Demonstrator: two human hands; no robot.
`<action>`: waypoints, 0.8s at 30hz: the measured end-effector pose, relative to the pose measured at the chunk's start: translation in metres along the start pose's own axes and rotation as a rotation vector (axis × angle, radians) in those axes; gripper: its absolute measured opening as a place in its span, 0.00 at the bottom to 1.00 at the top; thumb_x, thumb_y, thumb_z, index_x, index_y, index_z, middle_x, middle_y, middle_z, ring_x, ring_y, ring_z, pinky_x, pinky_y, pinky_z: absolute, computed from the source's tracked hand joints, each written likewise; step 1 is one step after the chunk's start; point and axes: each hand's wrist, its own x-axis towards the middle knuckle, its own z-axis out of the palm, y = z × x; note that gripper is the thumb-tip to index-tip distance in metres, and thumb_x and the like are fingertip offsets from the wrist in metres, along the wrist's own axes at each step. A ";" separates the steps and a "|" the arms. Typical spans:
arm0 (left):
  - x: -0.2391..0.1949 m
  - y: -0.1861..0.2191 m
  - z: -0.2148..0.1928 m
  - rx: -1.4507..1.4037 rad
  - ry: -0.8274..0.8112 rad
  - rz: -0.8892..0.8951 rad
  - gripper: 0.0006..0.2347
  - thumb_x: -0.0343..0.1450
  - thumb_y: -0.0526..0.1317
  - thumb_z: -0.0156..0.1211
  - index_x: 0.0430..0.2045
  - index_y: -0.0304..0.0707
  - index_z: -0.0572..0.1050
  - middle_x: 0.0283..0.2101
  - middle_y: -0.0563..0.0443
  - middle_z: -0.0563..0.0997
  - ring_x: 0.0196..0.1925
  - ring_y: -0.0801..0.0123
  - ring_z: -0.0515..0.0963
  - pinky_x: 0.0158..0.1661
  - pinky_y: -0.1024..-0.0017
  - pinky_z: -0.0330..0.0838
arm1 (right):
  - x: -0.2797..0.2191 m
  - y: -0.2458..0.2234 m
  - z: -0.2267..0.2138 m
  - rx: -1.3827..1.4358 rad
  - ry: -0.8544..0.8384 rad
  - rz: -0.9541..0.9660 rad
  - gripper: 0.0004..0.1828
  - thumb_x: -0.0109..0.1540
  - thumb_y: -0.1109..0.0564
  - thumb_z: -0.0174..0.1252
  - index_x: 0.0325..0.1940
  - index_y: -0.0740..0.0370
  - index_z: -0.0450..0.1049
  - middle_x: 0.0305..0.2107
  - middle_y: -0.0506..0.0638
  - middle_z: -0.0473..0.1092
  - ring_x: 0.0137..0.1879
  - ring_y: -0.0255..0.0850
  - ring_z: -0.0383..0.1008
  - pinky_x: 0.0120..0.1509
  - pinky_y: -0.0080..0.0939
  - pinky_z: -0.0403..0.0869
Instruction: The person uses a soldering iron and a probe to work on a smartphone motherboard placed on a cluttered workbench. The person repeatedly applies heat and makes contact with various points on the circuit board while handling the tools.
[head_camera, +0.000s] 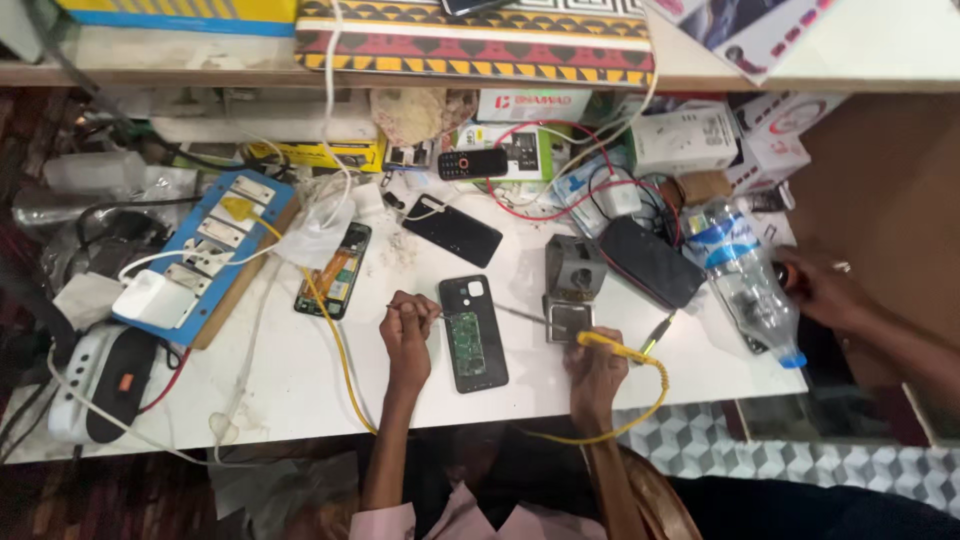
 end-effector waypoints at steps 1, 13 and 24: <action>0.002 0.001 0.004 -0.043 -0.027 0.045 0.15 0.82 0.48 0.42 0.29 0.39 0.64 0.30 0.53 0.71 0.28 0.78 0.63 0.33 0.78 0.62 | 0.003 -0.003 0.001 -0.027 0.005 0.001 0.15 0.71 0.45 0.50 0.48 0.59 0.66 0.28 0.45 0.67 0.29 0.32 0.65 0.31 0.34 0.65; -0.002 0.006 0.008 -0.146 -0.076 0.049 0.14 0.82 0.48 0.43 0.30 0.37 0.63 0.33 0.51 0.69 0.35 0.73 0.67 0.45 0.72 0.69 | 0.000 0.001 0.035 -0.144 0.084 -0.081 0.14 0.74 0.51 0.47 0.40 0.61 0.67 0.18 0.45 0.62 0.19 0.30 0.59 0.22 0.32 0.62; -0.001 0.013 0.009 -0.126 -0.110 0.055 0.15 0.83 0.47 0.42 0.30 0.37 0.62 0.33 0.51 0.68 0.35 0.73 0.65 0.42 0.73 0.66 | 0.000 0.006 0.039 -0.169 0.041 -0.133 0.12 0.74 0.54 0.49 0.38 0.61 0.65 0.21 0.47 0.66 0.19 0.29 0.59 0.21 0.30 0.59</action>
